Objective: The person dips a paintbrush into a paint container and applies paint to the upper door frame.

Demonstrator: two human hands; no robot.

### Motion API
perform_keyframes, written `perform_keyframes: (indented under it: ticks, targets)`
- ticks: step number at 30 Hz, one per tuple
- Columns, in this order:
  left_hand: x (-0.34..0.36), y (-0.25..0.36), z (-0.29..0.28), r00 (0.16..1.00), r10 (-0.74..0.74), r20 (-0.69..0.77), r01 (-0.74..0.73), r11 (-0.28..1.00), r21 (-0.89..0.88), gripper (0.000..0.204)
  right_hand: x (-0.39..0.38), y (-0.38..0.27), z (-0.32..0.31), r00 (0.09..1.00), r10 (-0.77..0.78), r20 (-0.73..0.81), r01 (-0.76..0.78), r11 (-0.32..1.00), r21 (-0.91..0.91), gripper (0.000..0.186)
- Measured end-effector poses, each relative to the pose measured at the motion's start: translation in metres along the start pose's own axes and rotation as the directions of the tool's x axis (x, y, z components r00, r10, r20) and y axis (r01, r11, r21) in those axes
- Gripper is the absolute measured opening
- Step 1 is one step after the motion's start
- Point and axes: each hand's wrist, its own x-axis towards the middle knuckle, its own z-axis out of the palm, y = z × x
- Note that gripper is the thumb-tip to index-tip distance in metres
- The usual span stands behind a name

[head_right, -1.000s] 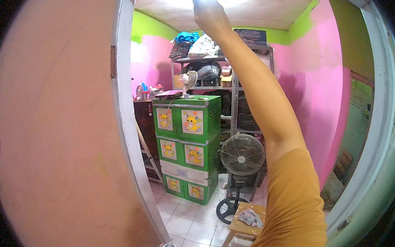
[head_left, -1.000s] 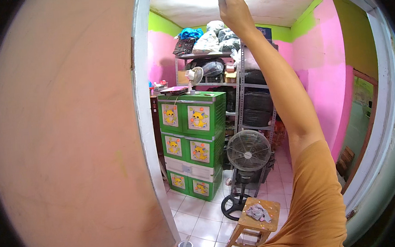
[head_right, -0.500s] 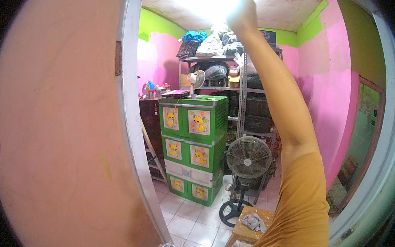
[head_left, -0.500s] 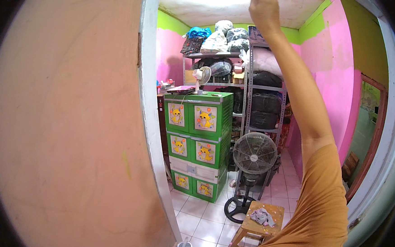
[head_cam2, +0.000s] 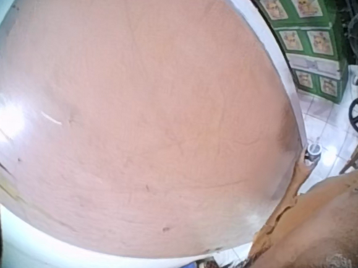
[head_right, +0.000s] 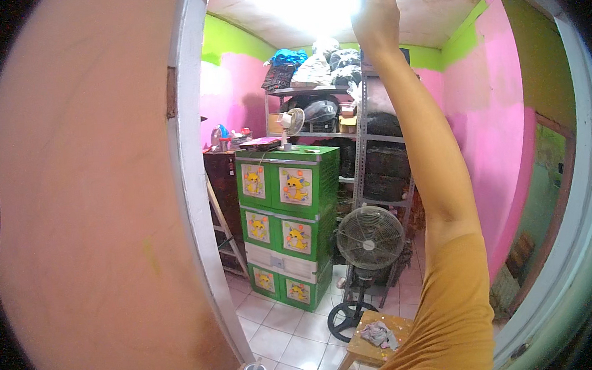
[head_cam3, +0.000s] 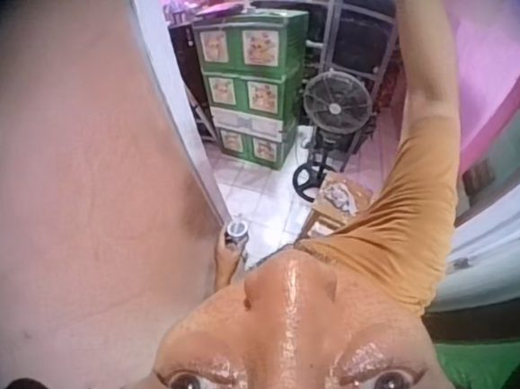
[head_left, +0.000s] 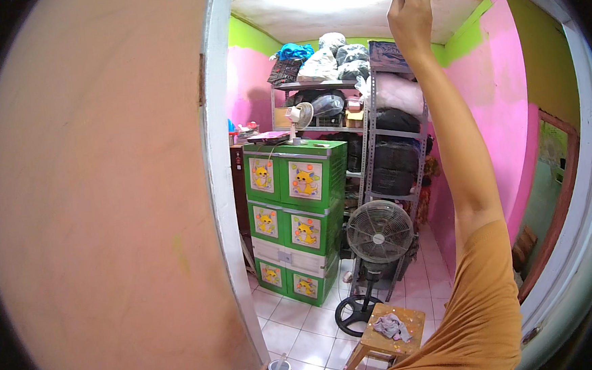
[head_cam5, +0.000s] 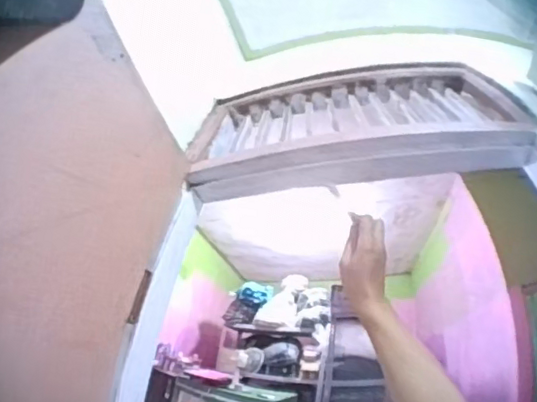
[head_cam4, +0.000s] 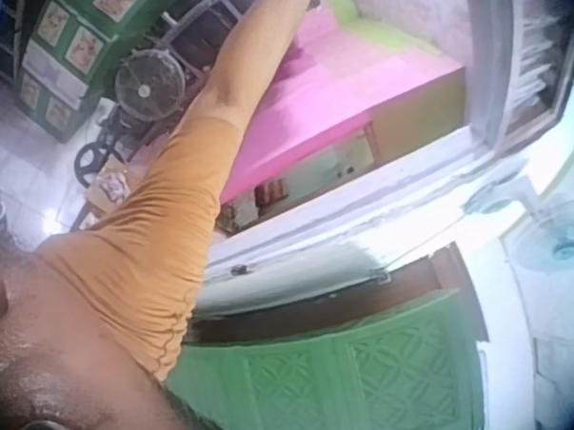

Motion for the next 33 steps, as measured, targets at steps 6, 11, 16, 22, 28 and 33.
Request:
perform_keyframes:
  ticks: [6, 11, 16, 22, 28, 33]
  targets:
    - [0.004, 0.004, -0.01, 0.999, 0.041, -0.029, -0.04, 0.999, 0.023, 0.073, -0.021, -0.02, 0.064, 0.958, -0.184, 0.222, 0.19, 0.982, -0.008, 0.025]
    - [-0.014, 0.064, -0.022, 0.991, -0.107, -0.083, 0.101, 0.993, -0.067, 0.075, -0.014, -0.101, 0.118, 0.946, 0.037, 0.321, -0.08, 0.989, 0.121, 0.029]
    - [-0.022, 0.061, -0.025, 0.968, -0.219, -0.127, 0.193, 0.963, -0.191, 0.074, 0.003, -0.107, 0.142, 0.981, 0.04, 0.187, -0.06, 0.993, 0.105, 0.031]
    - [-0.019, 0.071, -0.031, 0.96, -0.236, -0.153, 0.197, 0.952, -0.235, 0.074, 0.005, -0.096, 0.104, 0.991, 0.13, 0.026, -0.132, 0.989, 0.072, 0.025]
    - [-0.011, 0.061, -0.034, 0.973, -0.199, -0.117, 0.178, 0.969, -0.172, 0.075, 0.004, -0.115, 0.099, 0.908, 0.208, 0.363, -0.251, 0.965, 0.075, 0.026]
    - [-0.006, 0.046, -0.033, 0.987, -0.148, -0.063, 0.146, 0.988, -0.046, 0.075, 0.019, -0.082, 0.092, 0.987, 0.093, 0.131, -0.097, 0.995, 0.028, 0.029]
